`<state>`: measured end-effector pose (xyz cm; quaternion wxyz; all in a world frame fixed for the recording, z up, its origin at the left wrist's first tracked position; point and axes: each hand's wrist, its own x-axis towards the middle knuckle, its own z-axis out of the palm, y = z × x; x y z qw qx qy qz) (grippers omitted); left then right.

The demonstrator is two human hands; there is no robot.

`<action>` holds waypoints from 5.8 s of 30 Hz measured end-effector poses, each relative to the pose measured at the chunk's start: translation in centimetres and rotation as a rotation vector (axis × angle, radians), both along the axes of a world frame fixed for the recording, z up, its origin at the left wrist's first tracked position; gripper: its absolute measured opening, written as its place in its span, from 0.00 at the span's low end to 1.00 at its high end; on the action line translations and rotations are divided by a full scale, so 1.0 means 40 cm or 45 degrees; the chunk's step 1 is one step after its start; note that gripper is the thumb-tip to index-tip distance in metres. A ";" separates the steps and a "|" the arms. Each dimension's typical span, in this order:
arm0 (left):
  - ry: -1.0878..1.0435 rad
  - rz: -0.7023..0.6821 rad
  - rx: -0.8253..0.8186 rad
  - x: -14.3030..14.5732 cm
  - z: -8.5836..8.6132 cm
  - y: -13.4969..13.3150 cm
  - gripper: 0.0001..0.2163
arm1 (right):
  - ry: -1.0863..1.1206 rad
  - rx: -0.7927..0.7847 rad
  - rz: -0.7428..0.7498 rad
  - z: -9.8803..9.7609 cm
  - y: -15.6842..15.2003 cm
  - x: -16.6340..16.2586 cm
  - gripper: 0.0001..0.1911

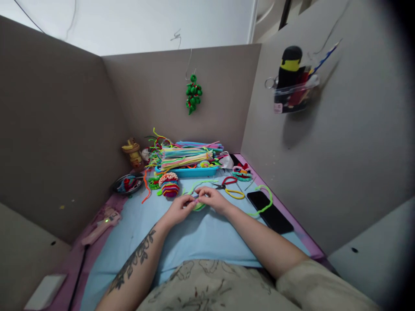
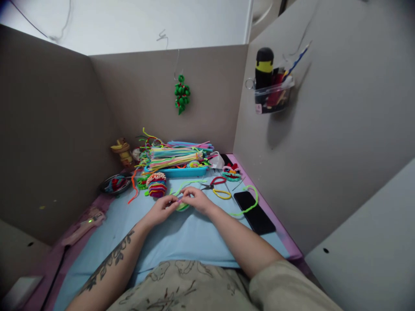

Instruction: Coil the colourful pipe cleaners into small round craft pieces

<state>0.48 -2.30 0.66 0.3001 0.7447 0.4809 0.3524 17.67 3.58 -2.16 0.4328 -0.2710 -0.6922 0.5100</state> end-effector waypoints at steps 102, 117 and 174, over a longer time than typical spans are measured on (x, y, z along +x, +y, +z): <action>-0.233 0.103 -0.282 0.003 -0.029 0.017 0.09 | -0.556 0.341 -0.166 0.023 -0.043 -0.013 0.04; -0.213 -0.036 -0.272 -0.004 -0.015 0.009 0.11 | -0.495 0.239 -0.116 0.033 -0.048 -0.006 0.02; 0.074 0.071 0.389 0.010 -0.019 -0.005 0.05 | 0.386 -0.679 0.359 0.040 -0.018 0.014 0.19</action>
